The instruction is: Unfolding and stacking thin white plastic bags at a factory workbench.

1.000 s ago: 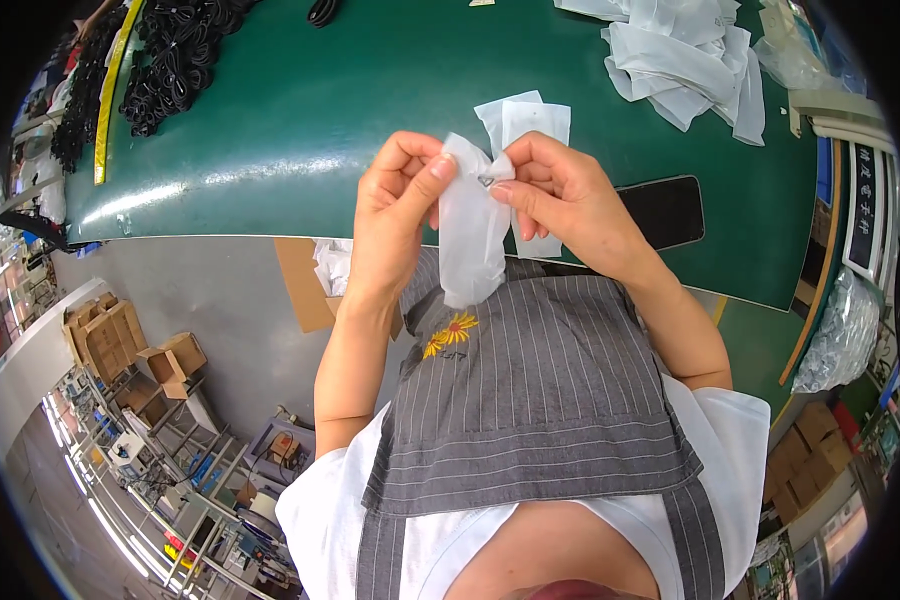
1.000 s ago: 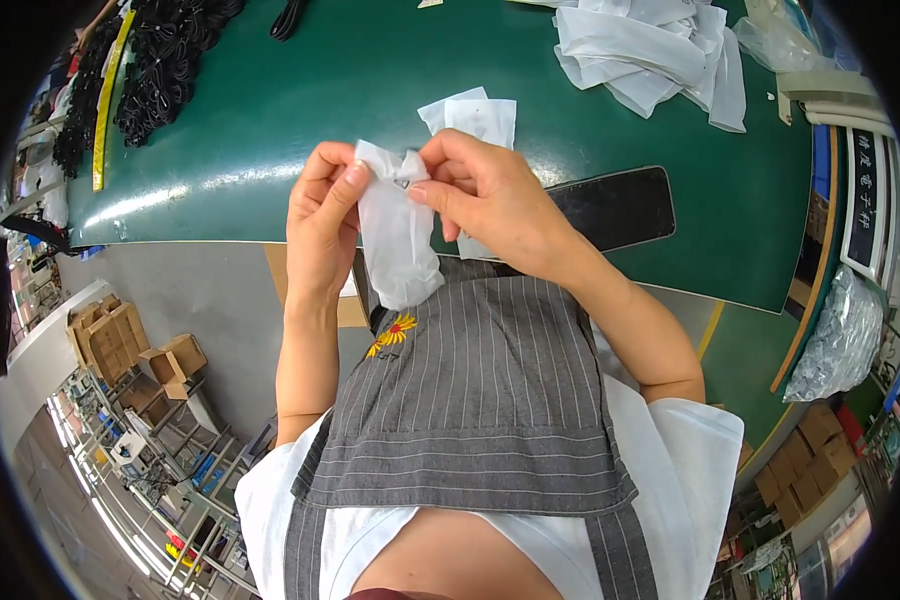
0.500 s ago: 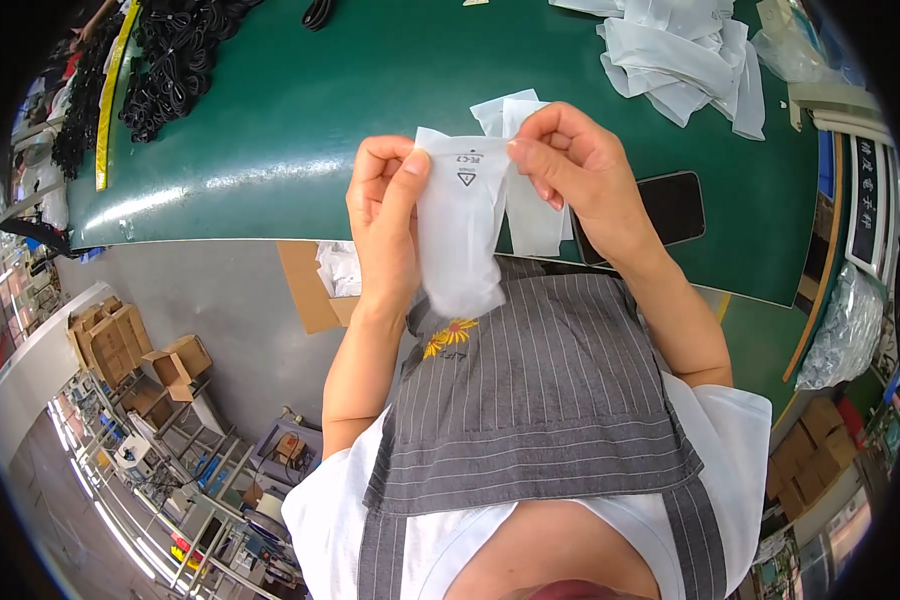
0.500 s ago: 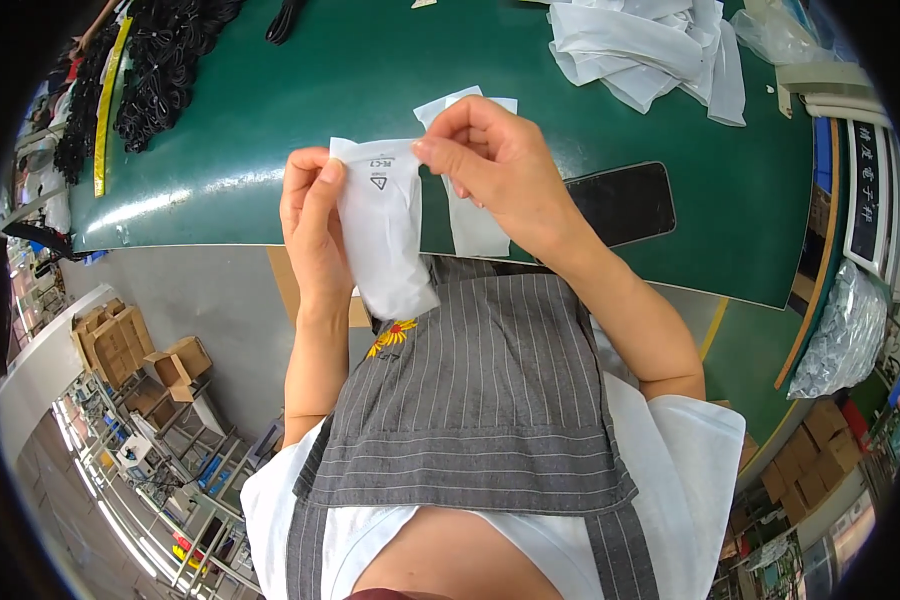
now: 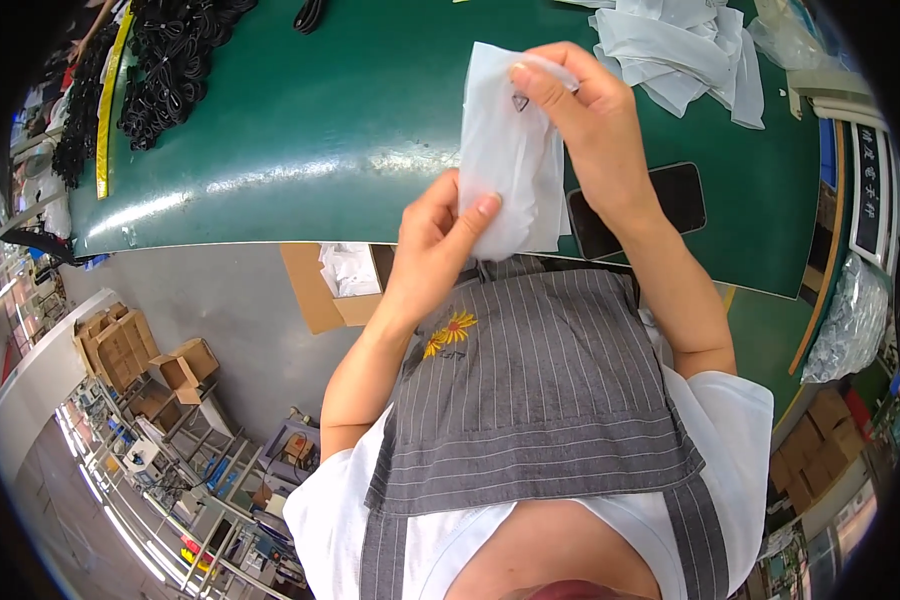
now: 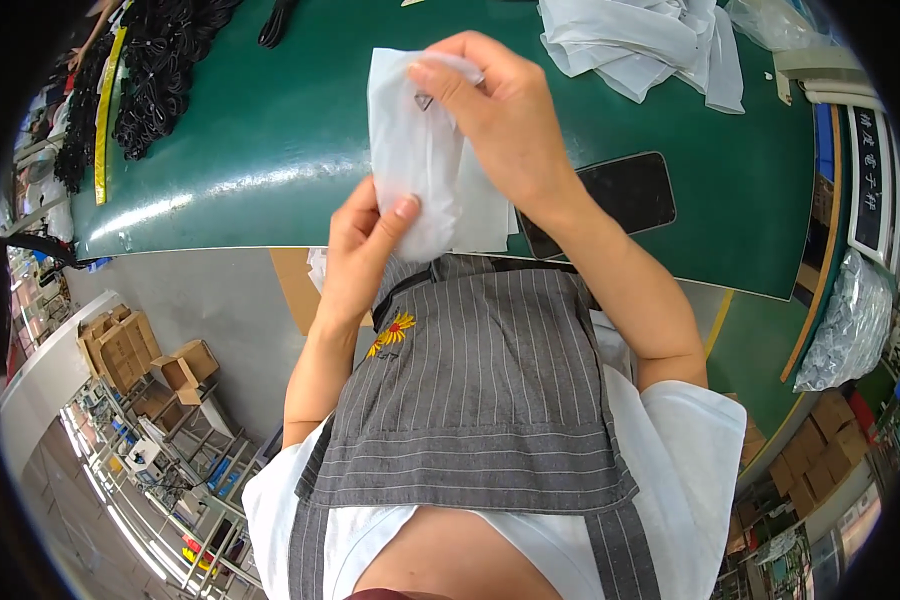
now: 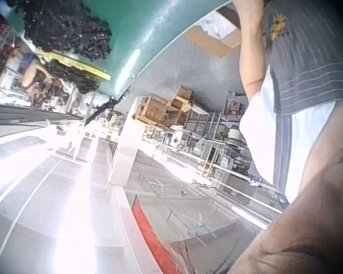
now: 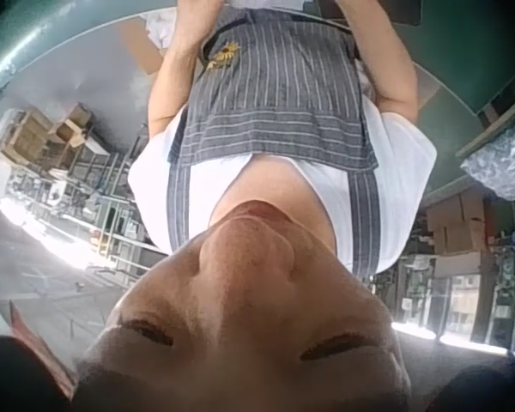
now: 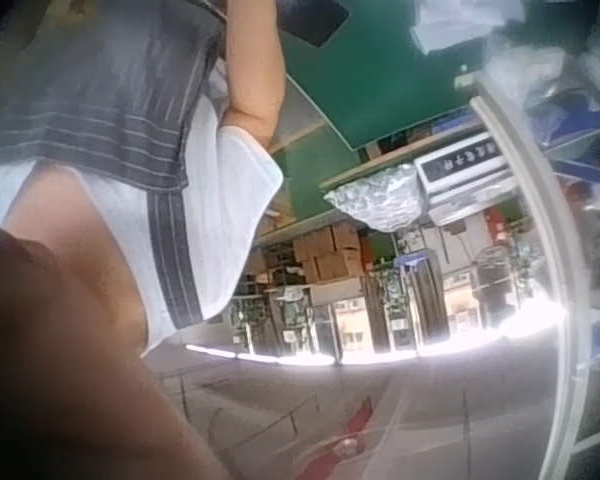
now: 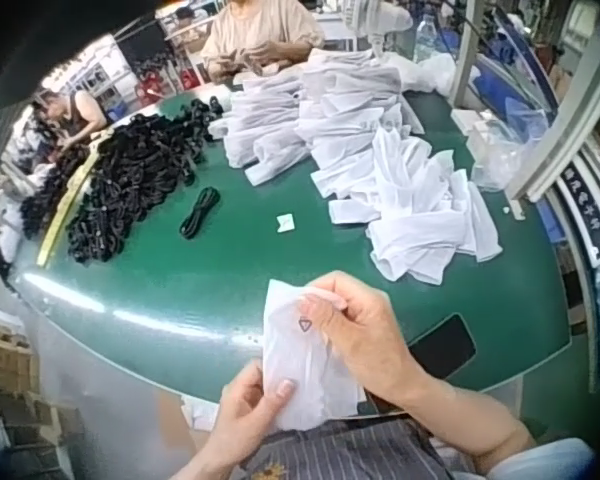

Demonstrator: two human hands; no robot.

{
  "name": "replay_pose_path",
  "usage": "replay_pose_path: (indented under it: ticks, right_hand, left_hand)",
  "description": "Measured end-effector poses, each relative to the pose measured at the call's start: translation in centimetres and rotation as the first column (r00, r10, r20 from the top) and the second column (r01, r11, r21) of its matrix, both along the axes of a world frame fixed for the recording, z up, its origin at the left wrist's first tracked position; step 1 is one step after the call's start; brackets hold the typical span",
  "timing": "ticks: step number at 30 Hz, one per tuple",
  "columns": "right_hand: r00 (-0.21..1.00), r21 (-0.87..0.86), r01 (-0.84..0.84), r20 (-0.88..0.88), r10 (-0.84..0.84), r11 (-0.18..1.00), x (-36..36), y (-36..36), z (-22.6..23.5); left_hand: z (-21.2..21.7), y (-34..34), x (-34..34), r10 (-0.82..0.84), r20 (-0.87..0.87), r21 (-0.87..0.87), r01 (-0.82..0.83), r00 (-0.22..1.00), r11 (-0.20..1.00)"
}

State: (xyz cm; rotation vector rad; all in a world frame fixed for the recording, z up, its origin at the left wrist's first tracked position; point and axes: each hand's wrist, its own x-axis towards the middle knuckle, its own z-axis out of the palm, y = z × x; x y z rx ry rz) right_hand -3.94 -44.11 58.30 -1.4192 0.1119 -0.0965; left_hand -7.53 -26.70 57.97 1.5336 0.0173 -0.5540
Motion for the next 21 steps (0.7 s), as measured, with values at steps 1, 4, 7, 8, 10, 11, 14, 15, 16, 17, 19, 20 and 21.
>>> replay_pose_path:
  ticks: [1, 4, 7, 8, 10, 11, 14, 15, 16, 17, 19, 20, 21]
  right_hand:
    - [0.999, -0.036, 0.033, 0.023, -0.032, 0.999, 0.2, -0.2, 0.0]
    - [0.993, -0.125, 0.108, 0.059, -0.101, 0.986, 0.5, -0.4, -0.4]
    - [0.986, -0.204, 0.138, 0.124, -0.115, 0.969, 0.7, -0.7, -1.5]
    - [0.978, -0.231, 0.143, 0.184, -0.102, 0.962, 0.8, -0.6, -1.8]
    - [0.984, -0.209, 0.07, 0.177, -0.033, 0.975, 1.0, -0.7, -1.4]
    - [0.984, -0.188, -0.005, 0.171, 0.038, 0.982, 1.0, -0.7, -1.3]
    - [0.964, -0.166, -0.185, 0.162, 0.212, 0.969, 1.0, -0.2, -1.1]
    - [0.963, -0.168, -0.186, 0.164, 0.214, 0.968, 0.7, -0.2, -0.7]
    - [0.98, -0.153, -0.181, 0.055, 0.191, 0.972, 0.2, -0.1, -0.1]
    - [0.984, -0.138, -0.173, -0.056, 0.167, 0.975, -0.3, -0.1, 0.3]
    - [0.985, -0.006, -0.148, -0.092, 0.147, 0.989, -1.4, 0.0, -0.1]
    - [0.971, 0.078, -0.165, -0.16, 0.176, 0.983, -2.6, 0.3, -0.5]
    - [0.952, 0.163, -0.175, -0.225, 0.209, 0.971, -3.8, 0.7, -1.0]
  left_hand:
    - [-0.5, 0.3, -0.4, -0.027, -0.004, -0.021, 0.027, 1.0, 0.999]
    - [-0.3, 1.2, -0.6, -0.074, -0.066, -0.009, 0.073, 0.995, 0.997]
    - [0.5, 1.8, 0.1, -0.148, -0.213, 0.036, 0.159, 0.966, 0.987]
    - [0.7, 1.9, 0.3, -0.198, -0.3, 0.044, 0.221, 0.933, 0.974]
    - [0.2, 2.0, 0.5, -0.251, -0.15, 0.06, 0.262, 0.956, 0.963]
    - [0.1, 1.9, 0.8, -0.3, 0.002, 0.08, 0.299, 0.954, 0.951]
    - [1.5, -0.2, 3.6, -0.131, 0.042, -0.055, 0.133, 0.991, 0.99]
    - [1.6, -1.0, 4.3, -0.06, -0.035, -0.146, 0.054, 0.998, 0.988]
    - [0.9, -1.6, 4.7, -0.014, -0.048, -0.189, 0.004, 0.999, 0.982]
    - [0.8, -1.8, 4.5, -0.014, -0.045, -0.191, 0.005, 0.999, 0.982]
    - [0.5, -2.1, 4.3, 0.175, 0.215, -0.107, -0.155, 0.961, 0.982]
    - [0.1, -2.2, 4.2, 0.187, 0.27, -0.087, -0.169, 0.944, 0.982]
    - [-0.4, -2.3, 4.1, 0.182, 0.265, -0.088, -0.164, 0.947, 0.982]
